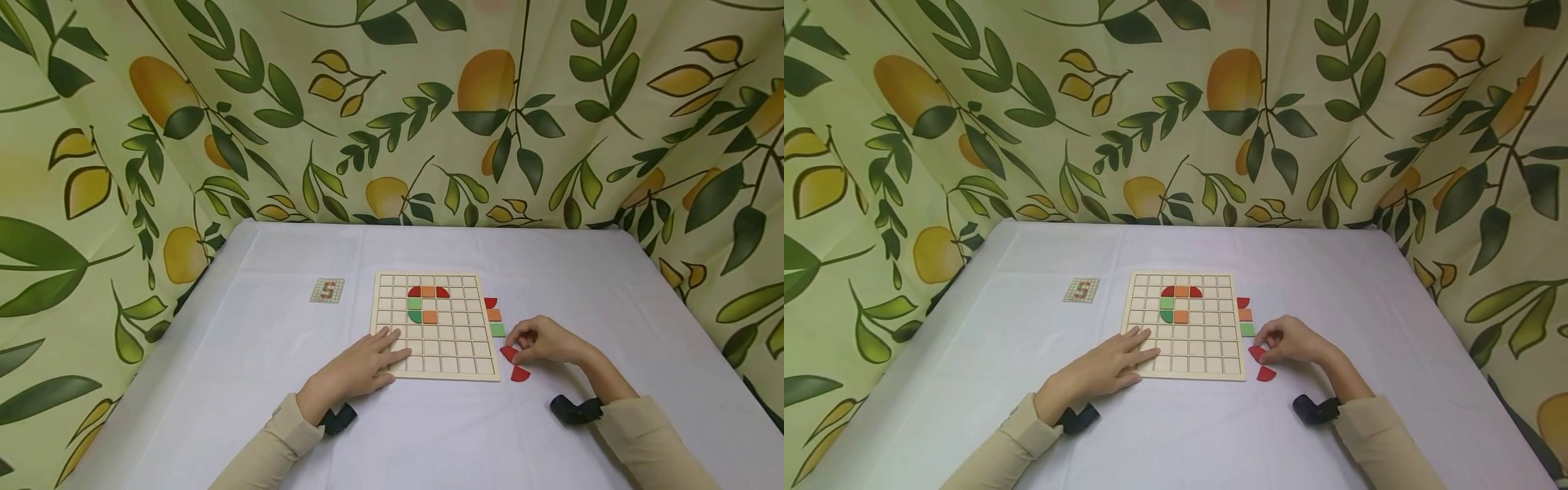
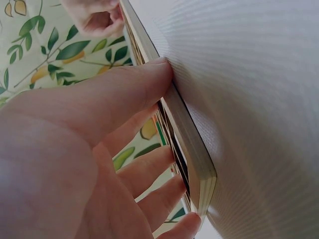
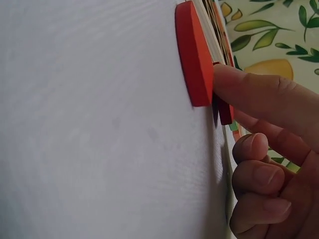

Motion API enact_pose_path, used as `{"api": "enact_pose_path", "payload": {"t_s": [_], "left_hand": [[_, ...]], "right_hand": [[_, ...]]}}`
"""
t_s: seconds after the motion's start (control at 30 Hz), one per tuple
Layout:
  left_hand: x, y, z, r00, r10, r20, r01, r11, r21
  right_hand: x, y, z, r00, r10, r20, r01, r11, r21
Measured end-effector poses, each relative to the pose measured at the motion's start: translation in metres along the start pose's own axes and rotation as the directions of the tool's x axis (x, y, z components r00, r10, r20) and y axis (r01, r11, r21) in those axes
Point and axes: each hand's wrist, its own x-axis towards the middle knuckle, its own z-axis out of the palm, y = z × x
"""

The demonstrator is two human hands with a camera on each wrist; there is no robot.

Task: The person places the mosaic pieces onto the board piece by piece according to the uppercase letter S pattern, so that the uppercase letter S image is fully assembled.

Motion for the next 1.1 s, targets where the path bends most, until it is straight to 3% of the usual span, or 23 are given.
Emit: {"api": "enact_pose_path", "payload": {"t_s": [0.77,1.1], "left_hand": [[0.001,-0.001,0.001,1.000,0.002,-0.001,-0.002,1.000,-0.018],[0.001,-0.001,0.001,1.000,0.002,-0.002,-0.002,1.000,-0.020]], "right_hand": [[0.016,-0.014,0.006,0.989,0.069,-0.127,-0.068,0.998,0.016],[0.023,-0.028,0.014,0.966,0.130,-0.226,-0.115,0.990,0.076]]}}
